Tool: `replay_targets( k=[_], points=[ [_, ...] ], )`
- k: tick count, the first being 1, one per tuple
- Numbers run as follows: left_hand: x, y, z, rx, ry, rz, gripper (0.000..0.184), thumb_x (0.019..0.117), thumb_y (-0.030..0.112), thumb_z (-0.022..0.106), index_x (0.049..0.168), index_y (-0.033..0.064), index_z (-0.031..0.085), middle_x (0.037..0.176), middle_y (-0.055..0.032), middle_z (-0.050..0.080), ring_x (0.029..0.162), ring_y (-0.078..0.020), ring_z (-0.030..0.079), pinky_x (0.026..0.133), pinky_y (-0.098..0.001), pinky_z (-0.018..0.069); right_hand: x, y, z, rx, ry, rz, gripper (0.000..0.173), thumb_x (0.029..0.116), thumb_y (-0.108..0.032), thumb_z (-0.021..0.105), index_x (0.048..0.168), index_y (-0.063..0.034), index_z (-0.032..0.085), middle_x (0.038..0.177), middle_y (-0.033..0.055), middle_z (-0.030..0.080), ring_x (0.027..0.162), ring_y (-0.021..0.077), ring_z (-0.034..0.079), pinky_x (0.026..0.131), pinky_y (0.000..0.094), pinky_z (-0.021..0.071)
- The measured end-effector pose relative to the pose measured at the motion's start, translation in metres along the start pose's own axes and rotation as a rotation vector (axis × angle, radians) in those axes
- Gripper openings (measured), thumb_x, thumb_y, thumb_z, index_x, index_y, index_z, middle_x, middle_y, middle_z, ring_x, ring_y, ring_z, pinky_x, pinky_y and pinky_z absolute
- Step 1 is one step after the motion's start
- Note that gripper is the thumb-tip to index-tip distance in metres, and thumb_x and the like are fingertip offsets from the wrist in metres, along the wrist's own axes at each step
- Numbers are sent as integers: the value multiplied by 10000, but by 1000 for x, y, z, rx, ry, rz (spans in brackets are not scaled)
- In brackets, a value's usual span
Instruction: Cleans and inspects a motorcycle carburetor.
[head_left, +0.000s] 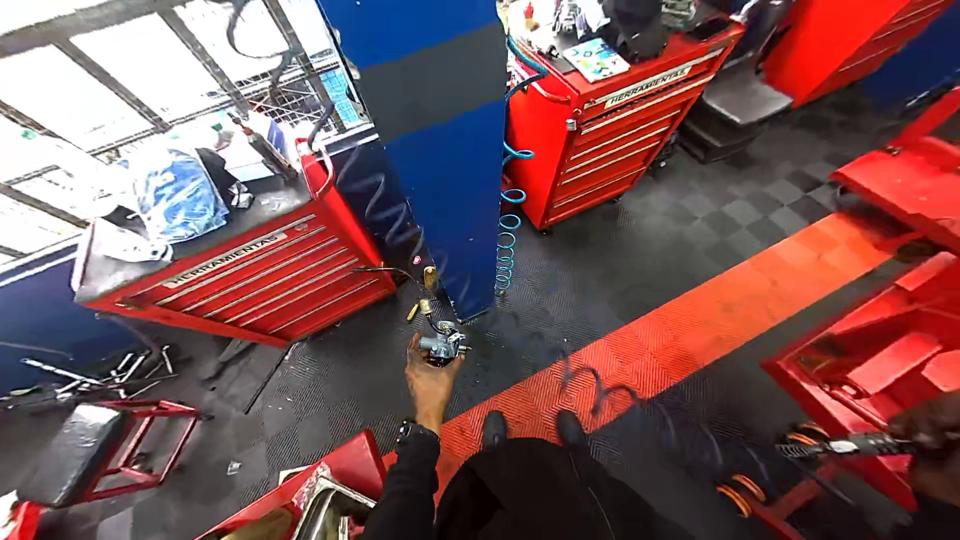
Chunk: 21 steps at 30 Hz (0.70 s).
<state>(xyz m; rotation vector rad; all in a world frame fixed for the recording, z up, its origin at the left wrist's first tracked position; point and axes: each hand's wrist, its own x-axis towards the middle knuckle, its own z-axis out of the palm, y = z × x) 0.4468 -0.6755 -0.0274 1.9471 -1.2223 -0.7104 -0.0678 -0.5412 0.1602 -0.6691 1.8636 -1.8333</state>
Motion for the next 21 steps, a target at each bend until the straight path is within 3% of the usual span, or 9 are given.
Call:
replay_targets(
  k=[2, 4, 7, 9, 12, 15, 16, 18, 21],
  points=[
    [9, -2, -5, -17, -41, 15, 1100, 568, 313, 1003, 1489, 64, 455, 1183, -146, 698, 986, -249, 717, 900, -495, 602, -10, 10, 19, -416, -212, -72, 195, 1053, -140, 475, 1194, -39, 564, 818, 3, 644, 593, 71, 578, 538, 266, 535],
    [15, -4, -5, -20, -125, 57, 1080, 576, 325, 997, 1482, 75, 466, 1158, -136, 709, 961, -234, 725, 880, -484, 615, -44, 23, 65, -793, -555, -123, 482, 982, -117, 655, 1429, -7, 513, 1239, 197, 651, 986, 302, 683, 862, 544, 577],
    [22, 8, 12, 1, -300, 180, 1038, 607, 349, 978, 1471, 58, 481, 1197, -135, 701, 1023, -228, 711, 928, -471, 596, -118, 60, 159, -924, -981, -139, 421, 992, -212, 646, 1411, -181, 624, 1227, 166, 707, 1046, 342, 709, 919, 583, 559],
    [21, 14, 28, 14, -413, 250, 1009, 649, 351, 957, 1480, 38, 477, 1335, -165, 641, 1175, -255, 660, 1026, -480, 548, -153, 74, 204, -790, -1163, -54, 456, 1033, -231, 588, 1487, -203, 552, 1253, 154, 705, 1135, 320, 686, 1020, 554, 519],
    [31, 17, 55, 147, -528, 285, 989, 711, 394, 904, 1516, 47, 445, 1402, -162, 603, 1257, -268, 611, 1081, -479, 501, -170, 96, 239, -847, -1032, -96, 479, 1042, -292, 559, 1517, -245, 517, 1284, 123, 699, 1122, 312, 695, 987, 562, 536],
    [37, 30, 69, 324, -571, 322, 1058, 685, 445, 911, 1549, 93, 413, 1481, -148, 545, 1253, -311, 617, 1056, -525, 511, -157, 104, 242, -1030, -958, -79, 489, 1062, -408, 463, 1532, -273, 469, 1128, 113, 728, 1006, 320, 716, 891, 581, 563],
    [38, 33, 70, 330, -592, 347, 1056, 691, 450, 905, 1554, 104, 405, 1489, -142, 537, 1239, -311, 626, 1046, -526, 521, -155, 108, 240, -1039, -992, -84, 477, 1062, -421, 459, 1513, -272, 493, 1153, 106, 727, 1032, 317, 713, 905, 587, 560],
    [38, 38, 75, 337, -630, 372, 1047, 691, 436, 900, 1560, 131, 401, 1499, -134, 529, 1249, -315, 619, 1045, -531, 519, -151, 111, 235, -1007, -1028, -62, 443, 1058, -401, 481, 1462, -239, 561, 1251, 92, 702, 1116, 295, 689, 970, 575, 536],
    [34, 39, 85, 319, -630, 437, 1085, 661, 463, 913, 1555, 111, 408, 1515, -135, 514, 1281, -306, 600, 1064, -516, 507, -136, 115, 230, -939, -869, 72, 406, 1035, -361, 549, 1365, -137, 627, 1193, 119, 709, 1107, 289, 684, 989, 545, 528]
  ],
)
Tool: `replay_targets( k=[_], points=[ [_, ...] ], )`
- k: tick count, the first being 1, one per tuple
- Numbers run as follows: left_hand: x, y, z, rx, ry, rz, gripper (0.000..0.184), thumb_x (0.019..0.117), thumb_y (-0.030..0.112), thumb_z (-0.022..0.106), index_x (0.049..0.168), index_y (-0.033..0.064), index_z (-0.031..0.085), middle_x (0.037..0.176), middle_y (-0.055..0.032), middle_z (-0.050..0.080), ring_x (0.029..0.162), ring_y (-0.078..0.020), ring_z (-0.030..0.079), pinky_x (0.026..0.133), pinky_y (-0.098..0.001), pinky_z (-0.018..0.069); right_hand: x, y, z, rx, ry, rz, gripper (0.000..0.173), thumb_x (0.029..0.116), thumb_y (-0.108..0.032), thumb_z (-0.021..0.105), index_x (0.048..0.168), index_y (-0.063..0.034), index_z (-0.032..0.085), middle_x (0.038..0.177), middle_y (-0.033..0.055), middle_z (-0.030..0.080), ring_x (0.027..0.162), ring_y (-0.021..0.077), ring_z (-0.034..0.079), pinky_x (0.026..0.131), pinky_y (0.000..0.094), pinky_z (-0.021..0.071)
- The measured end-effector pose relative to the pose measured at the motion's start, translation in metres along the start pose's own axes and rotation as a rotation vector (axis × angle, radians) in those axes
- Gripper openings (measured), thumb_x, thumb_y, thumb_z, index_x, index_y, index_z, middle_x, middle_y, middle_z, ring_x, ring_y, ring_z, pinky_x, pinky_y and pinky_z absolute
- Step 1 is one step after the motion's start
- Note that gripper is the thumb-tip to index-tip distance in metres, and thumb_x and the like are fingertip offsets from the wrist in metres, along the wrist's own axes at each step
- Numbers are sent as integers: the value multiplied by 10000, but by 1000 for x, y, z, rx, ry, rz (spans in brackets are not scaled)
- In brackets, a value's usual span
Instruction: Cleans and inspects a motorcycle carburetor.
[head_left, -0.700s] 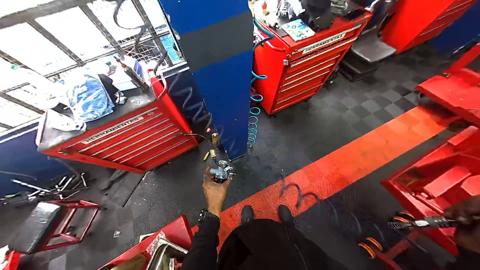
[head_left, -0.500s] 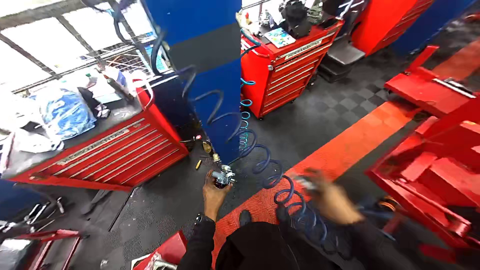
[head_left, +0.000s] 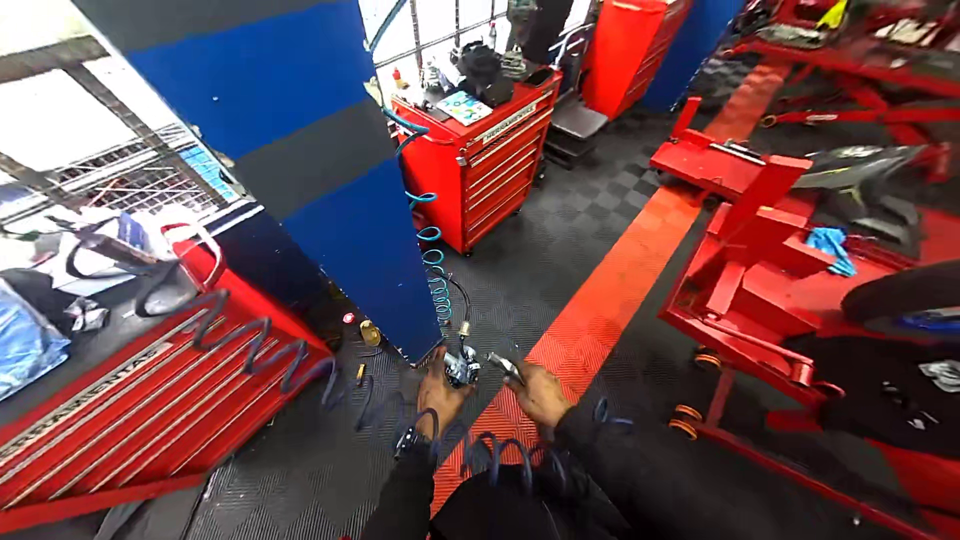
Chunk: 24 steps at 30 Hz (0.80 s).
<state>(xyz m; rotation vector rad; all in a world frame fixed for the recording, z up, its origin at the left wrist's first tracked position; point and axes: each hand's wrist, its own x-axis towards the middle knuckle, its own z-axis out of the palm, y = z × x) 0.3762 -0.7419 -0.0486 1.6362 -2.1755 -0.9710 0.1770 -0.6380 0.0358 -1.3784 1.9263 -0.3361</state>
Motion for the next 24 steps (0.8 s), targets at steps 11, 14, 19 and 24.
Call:
replay_targets(
  k=[11, 14, 19, 24],
  points=[
    [-2, 30, -6, 72, -115, 81, 1042, 730, 404, 897, 1578, 106, 370, 1604, -115, 412, 1345, -303, 555, 1102, -496, 480, -27, 11, -2, -51, -27, 47, 417, 1037, -422, 511, 1247, -87, 644, 1071, 147, 710, 1028, 327, 695, 907, 567, 548],
    [-2, 27, 1, 25, -68, 144, 1027, 720, 371, 895, 1564, 87, 384, 1570, -134, 453, 1259, -314, 618, 1049, -510, 523, -28, 16, -2, -68, -64, 50, 420, 1029, -449, 512, 1201, -96, 660, 1021, 149, 712, 989, 335, 699, 874, 586, 552],
    [3, 31, 8, 70, -54, 124, 1052, 687, 391, 916, 1555, 94, 402, 1557, -124, 474, 1230, -302, 635, 1023, -509, 532, -30, 22, -2, -5, -61, 117, 448, 1040, -467, 490, 1203, -81, 649, 1021, 157, 701, 1001, 335, 690, 892, 572, 545],
    [1, 45, -2, 66, -79, 86, 1060, 700, 344, 927, 1573, 106, 375, 1570, -126, 458, 1246, -330, 625, 1039, -524, 518, -32, 27, -5, 79, -2, 146, 436, 1042, -456, 499, 1191, -78, 659, 981, 140, 701, 962, 313, 691, 877, 549, 545]
  ],
)
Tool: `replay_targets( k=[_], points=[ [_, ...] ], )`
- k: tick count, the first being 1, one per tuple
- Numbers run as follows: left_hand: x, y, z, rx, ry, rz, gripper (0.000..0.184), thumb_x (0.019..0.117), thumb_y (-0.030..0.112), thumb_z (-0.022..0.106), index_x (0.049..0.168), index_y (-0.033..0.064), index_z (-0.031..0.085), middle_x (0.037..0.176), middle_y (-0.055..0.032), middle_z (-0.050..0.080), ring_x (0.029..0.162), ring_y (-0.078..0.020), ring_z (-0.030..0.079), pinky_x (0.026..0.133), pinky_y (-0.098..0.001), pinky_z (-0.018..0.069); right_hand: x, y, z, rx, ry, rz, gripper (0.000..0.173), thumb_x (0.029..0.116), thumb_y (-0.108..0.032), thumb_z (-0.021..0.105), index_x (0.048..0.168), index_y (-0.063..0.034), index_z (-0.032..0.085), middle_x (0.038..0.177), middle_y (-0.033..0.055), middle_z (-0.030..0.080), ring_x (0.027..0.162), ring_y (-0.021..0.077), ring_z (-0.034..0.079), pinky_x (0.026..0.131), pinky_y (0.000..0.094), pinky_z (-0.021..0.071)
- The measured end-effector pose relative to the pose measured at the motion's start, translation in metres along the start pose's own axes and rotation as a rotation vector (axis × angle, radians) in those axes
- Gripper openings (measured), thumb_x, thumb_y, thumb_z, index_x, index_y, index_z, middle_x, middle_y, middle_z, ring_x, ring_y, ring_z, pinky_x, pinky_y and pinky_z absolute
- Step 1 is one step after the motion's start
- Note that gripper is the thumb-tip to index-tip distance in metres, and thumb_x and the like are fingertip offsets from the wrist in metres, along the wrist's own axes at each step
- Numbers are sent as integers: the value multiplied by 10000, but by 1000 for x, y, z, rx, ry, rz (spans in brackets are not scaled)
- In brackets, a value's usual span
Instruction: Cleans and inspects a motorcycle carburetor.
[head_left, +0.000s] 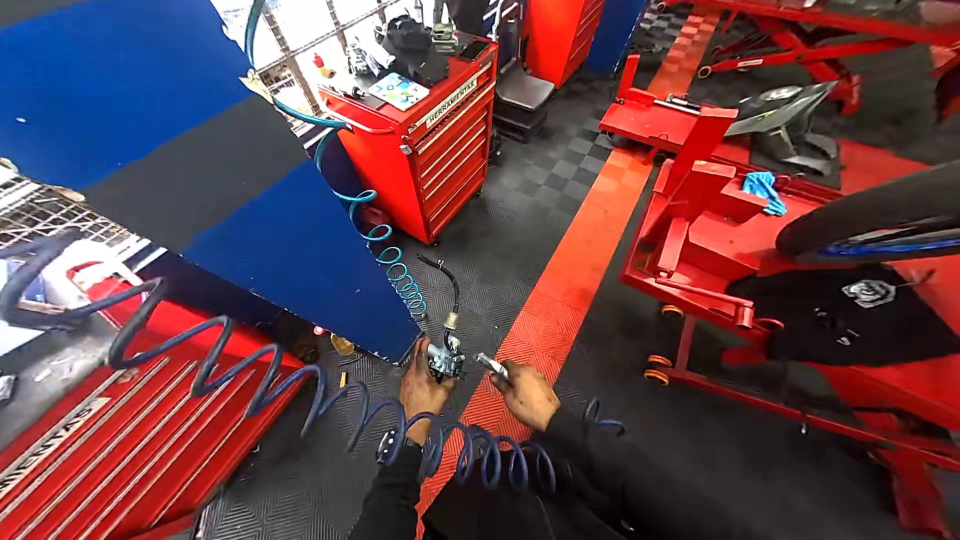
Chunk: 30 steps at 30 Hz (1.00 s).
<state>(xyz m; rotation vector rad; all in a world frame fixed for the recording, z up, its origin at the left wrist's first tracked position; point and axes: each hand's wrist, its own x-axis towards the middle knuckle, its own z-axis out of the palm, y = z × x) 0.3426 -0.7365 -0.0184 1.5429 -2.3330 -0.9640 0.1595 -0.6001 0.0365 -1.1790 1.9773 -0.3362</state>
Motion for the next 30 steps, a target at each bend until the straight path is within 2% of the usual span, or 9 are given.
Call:
replay_targets(
  k=[4, 8, 11, 15, 19, 21, 24, 27, 30],
  points=[
    [-3, -7, 5, -50, 29, 73, 1035, 713, 355, 917, 1566, 108, 387, 1569, -109, 458, 1286, -277, 595, 1065, -479, 509, -3, -7, -2, -17, -37, -96, 424, 1040, -450, 504, 1198, -89, 658, 986, 138, 706, 961, 313, 698, 865, 560, 553],
    [0, -8, 14, -70, 76, 115, 1068, 640, 322, 944, 1547, 106, 423, 1493, -133, 541, 1182, -304, 660, 989, -532, 548, 2, -19, -4, -24, -81, -130, 428, 1037, -443, 514, 1200, -78, 668, 1019, 158, 709, 1000, 334, 693, 897, 587, 539],
    [-2, -7, 16, -110, 100, 162, 1054, 662, 388, 936, 1541, 104, 430, 1478, -113, 555, 1201, -252, 653, 1012, -484, 552, 6, -27, -12, -41, 3, -56, 395, 1040, -430, 512, 1178, -96, 671, 1000, 135, 717, 976, 322, 706, 865, 573, 556],
    [-4, 0, 17, -175, 111, 100, 1074, 618, 316, 959, 1543, 149, 440, 1452, -111, 579, 1176, -249, 664, 1004, -493, 552, 7, -34, -21, -99, -78, -122, 409, 1037, -447, 521, 1170, -94, 678, 1005, 142, 708, 984, 326, 692, 869, 581, 546],
    [-3, 5, 14, -173, 117, 93, 1083, 616, 382, 960, 1545, 182, 439, 1348, -97, 645, 1096, -238, 685, 965, -502, 562, 11, -39, -24, -120, -4, -111, 381, 1028, -444, 528, 1122, -108, 680, 952, 116, 714, 936, 305, 706, 827, 558, 562],
    [-4, 6, 13, -173, 115, 124, 1068, 611, 295, 954, 1541, 166, 445, 1436, -103, 591, 1139, -268, 671, 978, -523, 550, 8, -40, -20, -78, -78, -148, 405, 1038, -440, 528, 1125, -77, 684, 976, 147, 702, 964, 330, 688, 862, 582, 541],
    [-3, 10, 11, -167, 109, 104, 1070, 619, 340, 970, 1540, 165, 455, 1478, -97, 560, 1180, -262, 655, 1002, -506, 542, 4, -39, -19, -100, -31, -94, 403, 1034, -454, 511, 1160, -111, 681, 993, 122, 718, 976, 311, 705, 854, 565, 558],
    [-7, 9, 7, -206, 108, 132, 1058, 628, 298, 960, 1533, 113, 445, 1396, -132, 606, 1104, -239, 674, 968, -459, 558, -1, -36, -18, -47, -87, -94, 417, 1037, -449, 522, 1181, -92, 684, 1023, 140, 710, 1013, 323, 686, 901, 576, 535],
    [-9, 7, 8, -206, 110, 121, 1078, 633, 366, 970, 1542, 134, 438, 1332, -136, 646, 1090, -245, 683, 969, -474, 558, -2, -34, -21, -83, -14, -47, 398, 1037, -451, 504, 1135, -110, 684, 980, 117, 716, 969, 304, 701, 849, 559, 552]
  ],
)
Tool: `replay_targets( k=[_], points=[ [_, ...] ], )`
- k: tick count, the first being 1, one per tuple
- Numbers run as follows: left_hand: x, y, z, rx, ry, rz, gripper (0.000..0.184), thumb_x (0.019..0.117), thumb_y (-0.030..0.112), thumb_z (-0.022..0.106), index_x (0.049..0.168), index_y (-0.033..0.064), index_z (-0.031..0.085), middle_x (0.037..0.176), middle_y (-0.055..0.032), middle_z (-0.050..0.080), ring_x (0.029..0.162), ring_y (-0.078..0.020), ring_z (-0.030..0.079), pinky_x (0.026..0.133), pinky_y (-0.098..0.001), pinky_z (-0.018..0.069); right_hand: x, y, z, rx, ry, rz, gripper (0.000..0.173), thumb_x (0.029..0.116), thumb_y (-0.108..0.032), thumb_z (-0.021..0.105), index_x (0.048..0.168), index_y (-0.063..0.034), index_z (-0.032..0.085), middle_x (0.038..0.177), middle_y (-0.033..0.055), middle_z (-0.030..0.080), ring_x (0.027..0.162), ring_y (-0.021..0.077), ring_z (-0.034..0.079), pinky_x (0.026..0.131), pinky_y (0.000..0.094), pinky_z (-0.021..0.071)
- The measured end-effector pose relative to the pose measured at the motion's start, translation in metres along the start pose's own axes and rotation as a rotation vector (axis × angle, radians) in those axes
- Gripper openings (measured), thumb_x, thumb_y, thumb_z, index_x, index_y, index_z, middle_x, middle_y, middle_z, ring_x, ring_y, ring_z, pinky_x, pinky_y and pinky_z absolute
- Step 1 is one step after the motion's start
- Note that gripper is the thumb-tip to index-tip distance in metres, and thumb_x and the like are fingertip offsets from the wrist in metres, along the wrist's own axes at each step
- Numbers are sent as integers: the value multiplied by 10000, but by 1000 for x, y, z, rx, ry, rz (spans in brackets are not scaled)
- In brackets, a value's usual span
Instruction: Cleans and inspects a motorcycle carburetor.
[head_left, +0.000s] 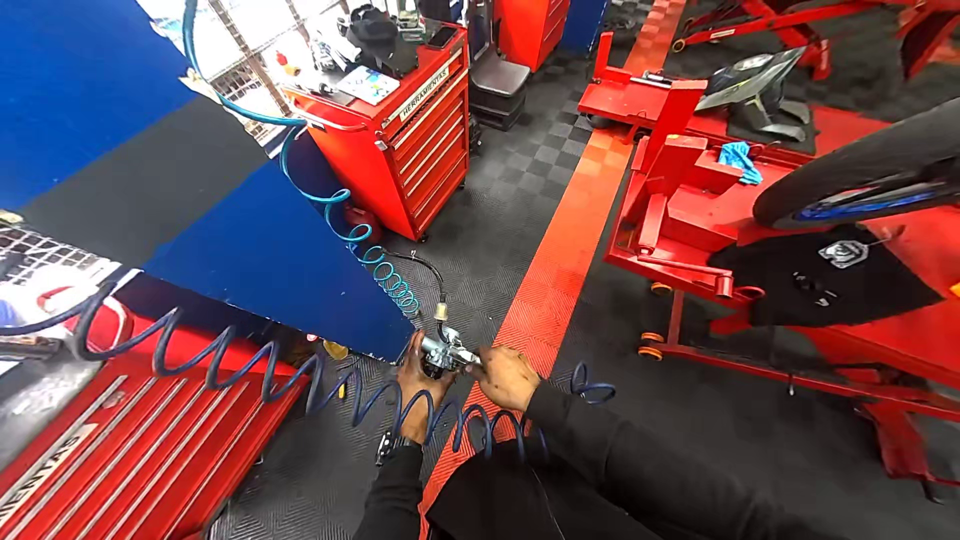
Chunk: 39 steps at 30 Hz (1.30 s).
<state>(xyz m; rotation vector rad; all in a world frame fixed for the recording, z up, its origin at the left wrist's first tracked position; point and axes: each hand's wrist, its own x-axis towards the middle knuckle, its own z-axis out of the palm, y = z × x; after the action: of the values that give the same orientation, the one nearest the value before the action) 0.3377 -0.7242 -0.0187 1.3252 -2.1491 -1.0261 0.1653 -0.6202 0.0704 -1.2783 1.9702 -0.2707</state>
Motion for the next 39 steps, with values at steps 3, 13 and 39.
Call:
replay_targets(
  k=[3, 13, 39],
  points=[
    [0, -9, 2, 62, -6, -11, 1086, 617, 423, 957, 1545, 187, 445, 1414, -80, 609, 1143, -217, 670, 998, -473, 551, 1, 2, -2, 35, 26, 10, 414, 1040, -464, 502, 1151, -106, 679, 968, 115, 712, 962, 295, 698, 860, 548, 549],
    [-6, 1, 3, 46, -32, 37, 1045, 617, 401, 952, 1517, 162, 477, 1416, -78, 608, 1161, -216, 667, 1000, -479, 557, -1, 20, -13, 12, 51, -15, 353, 1010, -444, 571, 1047, -117, 699, 892, 94, 700, 885, 280, 694, 797, 540, 560],
    [-8, -7, -2, 46, 4, -12, 1069, 613, 328, 959, 1536, 140, 453, 1436, -119, 586, 1161, -245, 659, 1000, -467, 547, -21, 8, -3, -29, -92, -2, 422, 1029, -446, 514, 1152, -75, 673, 1036, 164, 698, 1019, 350, 678, 875, 602, 525]
  ],
)
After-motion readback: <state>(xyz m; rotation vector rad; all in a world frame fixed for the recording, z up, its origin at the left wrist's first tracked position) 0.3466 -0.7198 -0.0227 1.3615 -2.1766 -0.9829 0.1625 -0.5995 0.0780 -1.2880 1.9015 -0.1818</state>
